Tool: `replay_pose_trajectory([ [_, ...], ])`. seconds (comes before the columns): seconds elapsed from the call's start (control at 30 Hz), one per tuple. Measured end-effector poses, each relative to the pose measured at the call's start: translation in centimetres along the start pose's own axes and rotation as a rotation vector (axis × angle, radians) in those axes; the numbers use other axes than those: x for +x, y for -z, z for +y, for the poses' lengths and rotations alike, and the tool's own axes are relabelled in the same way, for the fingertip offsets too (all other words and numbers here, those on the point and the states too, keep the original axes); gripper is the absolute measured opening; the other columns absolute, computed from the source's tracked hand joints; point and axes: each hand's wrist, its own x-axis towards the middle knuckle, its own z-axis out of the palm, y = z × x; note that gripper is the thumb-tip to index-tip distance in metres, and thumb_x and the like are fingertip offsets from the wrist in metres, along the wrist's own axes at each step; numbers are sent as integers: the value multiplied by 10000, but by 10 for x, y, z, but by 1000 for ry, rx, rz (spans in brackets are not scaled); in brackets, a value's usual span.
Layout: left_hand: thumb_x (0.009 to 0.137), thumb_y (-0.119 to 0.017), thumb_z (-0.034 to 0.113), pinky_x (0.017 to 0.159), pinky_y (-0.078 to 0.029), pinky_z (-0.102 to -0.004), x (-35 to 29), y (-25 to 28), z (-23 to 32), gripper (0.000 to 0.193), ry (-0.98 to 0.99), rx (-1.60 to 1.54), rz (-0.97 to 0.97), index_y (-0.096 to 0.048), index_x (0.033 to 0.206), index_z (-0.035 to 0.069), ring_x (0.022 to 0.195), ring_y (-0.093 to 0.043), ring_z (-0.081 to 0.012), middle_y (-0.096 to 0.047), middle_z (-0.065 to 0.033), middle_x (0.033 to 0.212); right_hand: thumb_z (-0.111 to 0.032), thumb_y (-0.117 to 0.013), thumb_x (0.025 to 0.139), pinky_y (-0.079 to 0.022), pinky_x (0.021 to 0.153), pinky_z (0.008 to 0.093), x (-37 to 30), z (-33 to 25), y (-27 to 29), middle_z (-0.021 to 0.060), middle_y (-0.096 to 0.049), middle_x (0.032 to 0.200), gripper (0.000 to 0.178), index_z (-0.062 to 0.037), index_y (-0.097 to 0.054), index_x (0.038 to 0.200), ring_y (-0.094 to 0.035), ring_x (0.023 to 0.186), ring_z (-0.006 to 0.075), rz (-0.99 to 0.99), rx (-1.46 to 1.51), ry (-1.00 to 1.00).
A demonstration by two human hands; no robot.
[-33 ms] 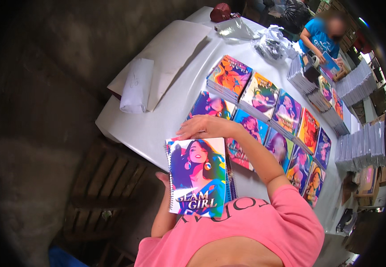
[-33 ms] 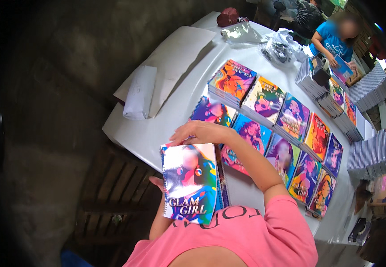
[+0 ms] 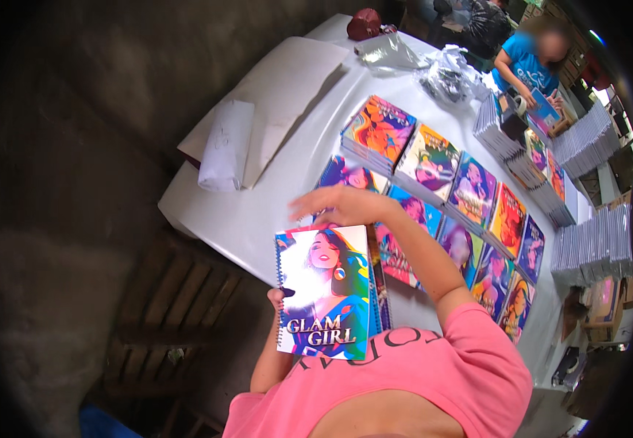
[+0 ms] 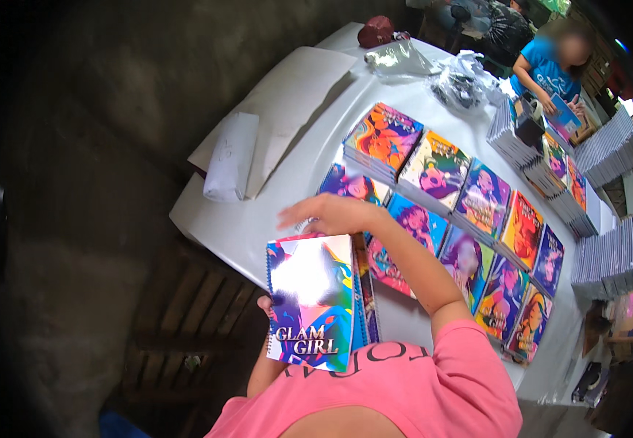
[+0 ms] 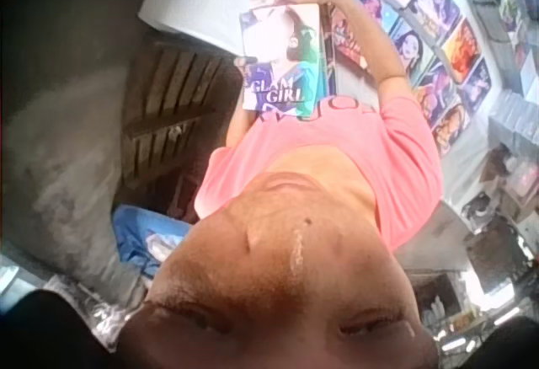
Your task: The person is packaging stacks of spiral notebooks into clear plastic bags and sealing them with adhesive tape.
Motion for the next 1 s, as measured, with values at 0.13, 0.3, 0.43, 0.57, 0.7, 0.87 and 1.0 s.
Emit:
replay_pose_trajectory([
  [0.13, 626, -685, 268, 967, -427, -519, 16, 3, 4, 803, 8, 68, 12, -390, 1326, 8, 1129, -523, -380, -523, -190, 1249, -98, -619, 824, -345, 1036, 388, -2, 89, 66, 133, -449, 1378, 479, -135, -515, 1290, -426, 1270, 296, 695, -666, -446],
  [0.3, 635, -697, 317, 967, -427, -519, 31, -13, 31, 820, -62, 208, 10, -388, 1330, 12, 1136, -518, -378, -514, -187, 1263, -64, -592, 817, -485, 872, 396, -57, 155, 42, 160, -601, 1162, 372, -84, -589, 1189, -592, 1057, 287, 1016, -836, -583],
  [0.43, 643, -708, 355, 967, -427, -518, 56, -40, 30, 834, -99, 309, -78, -386, 1334, 16, 1141, -513, -377, -507, -184, 1274, 15, -588, 755, -559, 702, 374, -67, 25, 17, 139, -671, 982, 264, -57, -655, 1000, -671, 860, 291, 1140, -932, -79],
  [0.57, 614, -681, 406, 955, -452, -482, 69, -9, 14, 864, -44, 55, 44, -385, 1333, 29, 1137, -522, -340, -490, -158, 1301, -218, -657, 736, -511, 802, 314, -74, -56, -65, 81, -662, 1004, 308, -46, -647, 992, -640, 956, 200, 549, -1033, -72],
  [0.7, 601, -603, 196, 930, -476, -462, 83, 20, 9, 684, -29, 156, -56, -471, 1243, -2, 1033, -591, -338, -589, -167, 1161, -319, -706, 724, -500, 806, 356, -90, -57, -5, 147, -638, 1017, 395, -48, -641, 1004, -623, 961, 260, 301, -385, -443],
  [0.87, 645, -637, 389, 942, -457, -440, 79, 13, -23, 719, -5, 99, -16, -480, 1248, 30, 1089, -558, -307, -568, -137, 1208, -318, -644, 806, -317, 1061, 418, -173, 117, 28, 193, -492, 1316, 441, -58, -608, 1160, -447, 1245, 330, 1007, -938, -850],
  [1.0, 647, -646, 495, 945, -452, -456, 67, 2, -26, 786, -60, 233, 142, -472, 1273, 54, 1093, -554, -311, -563, -126, 1223, -149, -654, 804, -453, 946, 400, -189, 120, 14, 141, -644, 1115, 306, -92, -657, 1105, -594, 1083, 320, 1210, -527, -597],
])
